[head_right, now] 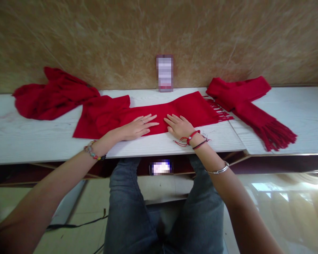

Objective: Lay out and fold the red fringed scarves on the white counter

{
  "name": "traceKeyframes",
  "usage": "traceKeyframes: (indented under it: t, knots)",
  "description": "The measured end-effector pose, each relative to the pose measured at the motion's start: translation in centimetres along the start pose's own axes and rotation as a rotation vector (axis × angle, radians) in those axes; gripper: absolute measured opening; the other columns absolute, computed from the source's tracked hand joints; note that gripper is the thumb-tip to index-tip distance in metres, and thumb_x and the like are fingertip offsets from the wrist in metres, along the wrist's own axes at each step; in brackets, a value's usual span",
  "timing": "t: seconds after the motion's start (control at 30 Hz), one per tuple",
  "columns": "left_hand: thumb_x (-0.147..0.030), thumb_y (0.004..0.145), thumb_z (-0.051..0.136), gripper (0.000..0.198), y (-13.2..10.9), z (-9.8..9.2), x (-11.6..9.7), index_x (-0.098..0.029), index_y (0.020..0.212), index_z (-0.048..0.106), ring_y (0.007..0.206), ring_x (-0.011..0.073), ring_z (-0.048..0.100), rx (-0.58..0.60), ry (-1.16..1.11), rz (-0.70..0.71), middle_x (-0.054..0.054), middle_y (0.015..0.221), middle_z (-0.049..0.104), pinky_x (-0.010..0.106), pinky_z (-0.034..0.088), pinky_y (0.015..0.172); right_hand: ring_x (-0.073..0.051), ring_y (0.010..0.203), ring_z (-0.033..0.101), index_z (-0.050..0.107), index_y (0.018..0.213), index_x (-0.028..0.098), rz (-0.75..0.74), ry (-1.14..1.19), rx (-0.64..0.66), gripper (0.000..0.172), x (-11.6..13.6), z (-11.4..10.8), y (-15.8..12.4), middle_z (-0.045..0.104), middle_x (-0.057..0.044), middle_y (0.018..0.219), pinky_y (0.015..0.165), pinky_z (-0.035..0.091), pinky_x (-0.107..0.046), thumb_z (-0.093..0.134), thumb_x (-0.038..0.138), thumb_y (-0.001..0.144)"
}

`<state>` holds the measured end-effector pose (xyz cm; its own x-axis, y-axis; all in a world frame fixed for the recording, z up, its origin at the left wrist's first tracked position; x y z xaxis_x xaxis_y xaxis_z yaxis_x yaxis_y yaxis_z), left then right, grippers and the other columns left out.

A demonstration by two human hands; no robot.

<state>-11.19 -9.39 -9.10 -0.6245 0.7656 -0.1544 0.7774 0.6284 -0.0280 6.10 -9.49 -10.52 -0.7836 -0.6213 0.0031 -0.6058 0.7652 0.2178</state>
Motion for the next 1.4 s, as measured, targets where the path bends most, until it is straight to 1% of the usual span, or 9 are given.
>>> traceKeyframes:
  t: [0.1, 0.4, 0.57, 0.7, 0.8, 0.93, 1.13, 1.3, 1.4]
  knots:
    - [-0.033, 0.097, 0.029, 0.046, 0.1, 0.7, 0.7, -0.026, 0.142, 0.030, 0.142, 0.0211, 0.010, 0.061, 0.034, -0.032, 0.007, 0.153, 0.020, 0.045, 0.015, 0.112, -0.027, 0.131, 0.039, 0.045, 0.136, 0.013, 0.017, -0.013, 0.014, 0.048, 0.1, -0.2, 0.0, 0.041, -0.013, 0.143, 0.104, 0.035, -0.047, 0.033, 0.021, 0.091]
    - [-0.032, 0.097, 0.024, 0.045, 0.0, 0.7, 0.7, -0.024, 0.140, 0.036, 0.141, 0.0178, 0.014, 0.006, 0.066, -0.012, 0.005, 0.151, 0.027, 0.042, 0.015, 0.113, -0.026, 0.128, 0.043, 0.049, 0.133, 0.014, 0.015, -0.014, -0.024, 0.045, 0.2, -0.3, 0.2, 0.045, -0.013, 0.140, 0.103, 0.037, -0.046, 0.036, 0.019, 0.090]
    - [-0.029, 0.095, 0.028, 0.044, -0.3, 0.2, 0.0, -0.015, 0.133, 0.046, 0.135, 0.0186, 0.032, -0.097, 0.121, 0.000, 0.009, 0.141, 0.045, 0.040, 0.025, 0.111, -0.026, 0.124, 0.048, 0.055, 0.127, 0.010, -0.023, -0.002, -0.059, 0.042, 0.3, -0.4, 0.5, 0.052, -0.016, 0.134, 0.101, 0.040, -0.043, 0.037, 0.019, 0.090]
    - [-0.027, 0.093, 0.031, 0.041, -0.6, -0.2, -0.5, -0.011, 0.118, 0.059, 0.113, 0.0192, 0.054, -0.231, 0.192, 0.033, 0.012, 0.122, 0.060, 0.035, 0.040, 0.099, -0.024, 0.121, 0.051, 0.058, 0.123, 0.009, -0.076, 0.061, -0.104, 0.040, 0.4, -0.5, 0.8, 0.055, -0.016, 0.130, 0.102, 0.041, -0.041, 0.040, 0.017, 0.088]
    - [-0.024, 0.092, 0.032, 0.037, -0.7, -0.6, -0.8, -0.011, 0.109, 0.063, 0.100, 0.0191, 0.059, -0.298, 0.228, 0.053, 0.012, 0.110, 0.063, 0.033, 0.045, 0.089, -0.023, 0.120, 0.052, 0.059, 0.122, 0.008, -0.089, 0.116, -0.115, 0.039, 0.3, -0.4, 0.9, 0.055, -0.016, 0.130, 0.102, 0.042, -0.038, 0.041, 0.017, 0.088]
    - [-0.021, 0.090, 0.034, 0.034, -0.7, -1.0, -0.9, -0.011, 0.101, 0.064, 0.089, 0.0200, 0.058, -0.301, 0.276, 0.035, 0.011, 0.099, 0.063, 0.033, 0.047, 0.081, -0.021, 0.118, 0.054, 0.061, 0.118, 0.011, -0.070, 0.147, -0.122, 0.037, 0.0, -0.4, 0.8, 0.059, -0.014, 0.126, 0.102, 0.043, -0.037, 0.043, 0.017, 0.086]
    - [-0.022, 0.092, 0.031, 0.034, -1.0, -1.1, -0.5, -0.012, 0.102, 0.062, 0.088, 0.0204, 0.058, -0.341, 0.343, -0.111, 0.011, 0.099, 0.062, 0.032, 0.046, 0.076, -0.021, 0.115, 0.056, 0.063, 0.114, 0.010, -0.073, 0.171, -0.123, 0.036, 0.2, -0.9, 0.5, 0.061, -0.015, 0.122, 0.101, 0.044, -0.038, 0.042, 0.017, 0.086]
    - [-0.025, 0.093, 0.029, 0.038, -1.6, -1.1, -0.4, -0.013, 0.101, 0.064, 0.093, 0.0218, 0.060, -0.334, 0.351, -0.371, 0.012, 0.103, 0.062, 0.032, 0.047, 0.073, -0.023, 0.112, 0.058, 0.065, 0.112, 0.013, -0.051, 0.162, -0.134, 0.035, -0.1, -0.7, 0.6, 0.064, -0.014, 0.119, 0.099, 0.046, -0.040, 0.044, 0.017, 0.083]
    - [-0.024, 0.093, 0.028, 0.040, -1.9, -1.1, -0.4, -0.010, 0.099, 0.065, 0.091, 0.0242, 0.061, -0.347, 0.347, -0.469, 0.014, 0.101, 0.062, 0.034, 0.047, 0.071, -0.022, 0.111, 0.059, 0.065, 0.111, 0.014, -0.048, 0.153, -0.136, 0.035, -0.3, -0.4, 0.6, 0.064, -0.013, 0.117, 0.098, 0.047, -0.040, 0.045, 0.017, 0.083]
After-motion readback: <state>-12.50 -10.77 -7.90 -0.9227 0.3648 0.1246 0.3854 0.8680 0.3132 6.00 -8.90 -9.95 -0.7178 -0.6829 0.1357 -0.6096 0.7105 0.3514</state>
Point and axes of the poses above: each hand's wrist, its own y-axis towards the middle knuckle, its own z-axis out of the palm, x = y × z, the point moved 5 cm from there along y, towards the middle knuckle
